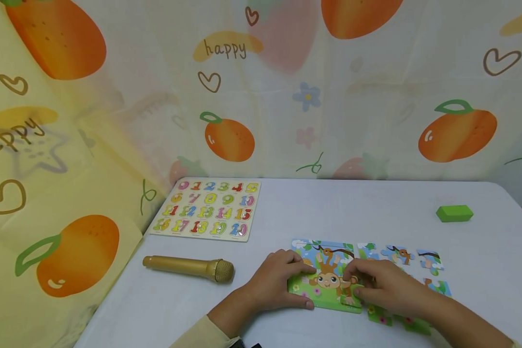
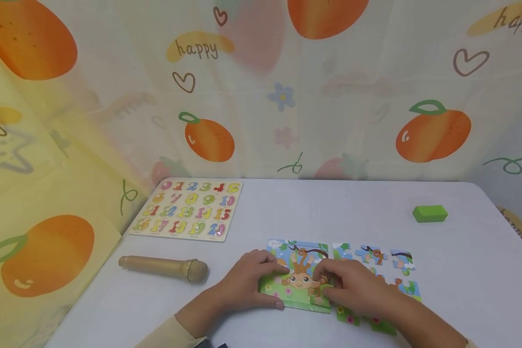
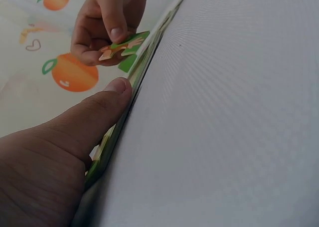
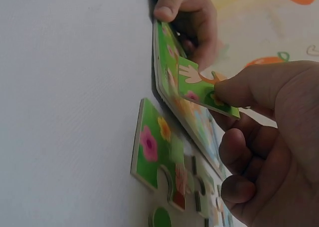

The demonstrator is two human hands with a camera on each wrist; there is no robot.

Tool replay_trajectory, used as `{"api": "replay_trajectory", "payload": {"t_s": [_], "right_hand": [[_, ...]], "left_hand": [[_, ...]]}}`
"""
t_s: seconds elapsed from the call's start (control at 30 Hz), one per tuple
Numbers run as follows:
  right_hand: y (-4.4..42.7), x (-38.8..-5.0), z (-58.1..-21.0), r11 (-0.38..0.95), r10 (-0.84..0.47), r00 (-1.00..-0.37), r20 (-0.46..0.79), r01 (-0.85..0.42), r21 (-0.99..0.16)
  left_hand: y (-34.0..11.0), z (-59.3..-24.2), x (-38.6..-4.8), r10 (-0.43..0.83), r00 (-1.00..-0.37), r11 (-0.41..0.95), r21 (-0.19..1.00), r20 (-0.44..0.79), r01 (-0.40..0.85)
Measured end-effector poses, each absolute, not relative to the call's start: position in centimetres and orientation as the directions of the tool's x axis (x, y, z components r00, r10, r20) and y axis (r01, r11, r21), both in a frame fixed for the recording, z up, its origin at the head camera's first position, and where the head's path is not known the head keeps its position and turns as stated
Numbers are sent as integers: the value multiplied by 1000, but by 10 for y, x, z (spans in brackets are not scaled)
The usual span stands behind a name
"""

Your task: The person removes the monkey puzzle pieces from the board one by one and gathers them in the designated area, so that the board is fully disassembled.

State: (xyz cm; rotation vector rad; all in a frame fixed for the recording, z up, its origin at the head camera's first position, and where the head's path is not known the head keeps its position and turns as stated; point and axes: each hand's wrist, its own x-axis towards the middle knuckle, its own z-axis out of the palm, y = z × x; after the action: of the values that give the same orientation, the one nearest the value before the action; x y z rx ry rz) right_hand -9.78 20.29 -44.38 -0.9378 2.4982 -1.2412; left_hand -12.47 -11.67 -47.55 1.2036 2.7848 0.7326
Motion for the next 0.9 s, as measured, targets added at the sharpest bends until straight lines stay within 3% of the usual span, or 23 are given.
{"api": "replay_trajectory", "payload": {"t_s": [0.53,0.9], "right_hand": [[253,-81,-451,466,-572,-819,46,-370,-804],[302,-65,-462,537,-530,-838,125,-446,-716]], "left_hand": [[-117,-476,-124,691,-705,594,428,163,681],[-117,-474,-124,691,-707,599,429,152,677]]}}
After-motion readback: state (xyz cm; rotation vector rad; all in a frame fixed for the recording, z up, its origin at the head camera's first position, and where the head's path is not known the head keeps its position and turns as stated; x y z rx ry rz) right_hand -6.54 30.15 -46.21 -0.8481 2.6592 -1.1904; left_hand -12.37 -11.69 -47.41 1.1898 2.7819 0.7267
